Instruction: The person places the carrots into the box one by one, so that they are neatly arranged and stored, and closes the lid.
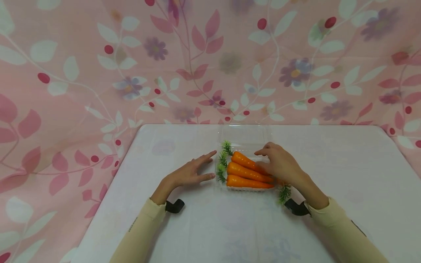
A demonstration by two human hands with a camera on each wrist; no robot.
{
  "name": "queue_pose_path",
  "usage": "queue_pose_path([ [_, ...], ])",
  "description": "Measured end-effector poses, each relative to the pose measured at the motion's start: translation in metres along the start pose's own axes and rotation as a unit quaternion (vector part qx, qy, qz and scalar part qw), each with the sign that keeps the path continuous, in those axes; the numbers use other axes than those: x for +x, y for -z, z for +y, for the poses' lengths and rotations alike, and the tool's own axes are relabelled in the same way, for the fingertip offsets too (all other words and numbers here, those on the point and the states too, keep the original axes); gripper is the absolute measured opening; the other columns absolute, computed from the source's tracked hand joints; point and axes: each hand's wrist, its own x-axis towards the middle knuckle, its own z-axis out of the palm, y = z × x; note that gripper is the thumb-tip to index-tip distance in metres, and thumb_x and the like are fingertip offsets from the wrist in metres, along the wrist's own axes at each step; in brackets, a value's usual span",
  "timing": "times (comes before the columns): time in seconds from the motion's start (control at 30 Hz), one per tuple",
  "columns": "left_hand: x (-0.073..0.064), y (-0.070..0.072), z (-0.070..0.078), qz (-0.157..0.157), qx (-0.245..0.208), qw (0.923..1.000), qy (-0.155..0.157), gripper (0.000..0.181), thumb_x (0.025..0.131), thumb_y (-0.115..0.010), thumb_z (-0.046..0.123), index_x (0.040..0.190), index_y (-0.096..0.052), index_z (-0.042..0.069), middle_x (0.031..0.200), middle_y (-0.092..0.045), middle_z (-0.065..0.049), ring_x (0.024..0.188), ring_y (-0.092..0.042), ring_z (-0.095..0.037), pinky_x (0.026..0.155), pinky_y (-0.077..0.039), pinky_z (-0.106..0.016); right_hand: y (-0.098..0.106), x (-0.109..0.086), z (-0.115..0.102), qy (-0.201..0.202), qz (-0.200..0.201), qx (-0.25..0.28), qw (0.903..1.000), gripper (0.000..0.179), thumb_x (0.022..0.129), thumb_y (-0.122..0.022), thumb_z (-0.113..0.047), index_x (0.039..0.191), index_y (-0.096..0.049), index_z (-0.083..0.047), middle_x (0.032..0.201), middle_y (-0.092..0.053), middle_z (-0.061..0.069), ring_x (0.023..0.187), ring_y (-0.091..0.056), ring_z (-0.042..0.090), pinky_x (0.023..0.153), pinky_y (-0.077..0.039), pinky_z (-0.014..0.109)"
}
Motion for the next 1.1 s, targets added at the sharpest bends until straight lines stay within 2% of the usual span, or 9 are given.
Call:
queue_pose_path([
  [0.37,-0.001,0.002,0.002,0.0,-0.008,1.0,-0.005,0.085,0.091,-0.059,0.061,0.159,-0.017,0.033,0.151,-0.043,0.002,0.141,-0.034,-0.013,0.113,-0.011,-0.064,0.013,-0.007,0.016,0.0,0.038,0.003,0.9993,0.036,0.088,-0.077,-0.025,0.119,-0.071,-0.007,0.106,-0.06,0.01,0.078,-0.051,0.021,0.064,-0.046,0.033],
  [0.9,-0.002,0.001,0.001,0.0,-0.005,1.0,0.0,0.086,0.09,-0.059,0.062,0.159,-0.015,0.036,0.152,-0.043,0.003,0.141,-0.032,-0.009,0.113,-0.01,-0.062,0.019,-0.02,0.039,0.02,0.095,0.008,0.9952,0.037,0.086,-0.079,-0.028,0.116,-0.073,-0.006,0.1,-0.063,0.009,0.084,-0.056,0.027,0.062,-0.045,0.034],
  [1.1,-0.002,0.0,-0.001,0.006,-0.01,0.9999,-0.012,0.086,0.09,-0.059,0.062,0.159,-0.017,0.034,0.151,-0.043,0.002,0.14,-0.034,-0.009,0.113,-0.013,-0.062,0.022,-0.025,0.043,0.004,0.096,0.006,0.9953,0.041,0.086,-0.078,-0.032,0.116,-0.072,-0.005,0.101,-0.064,0.012,0.086,-0.057,0.028,0.064,-0.046,0.035],
])
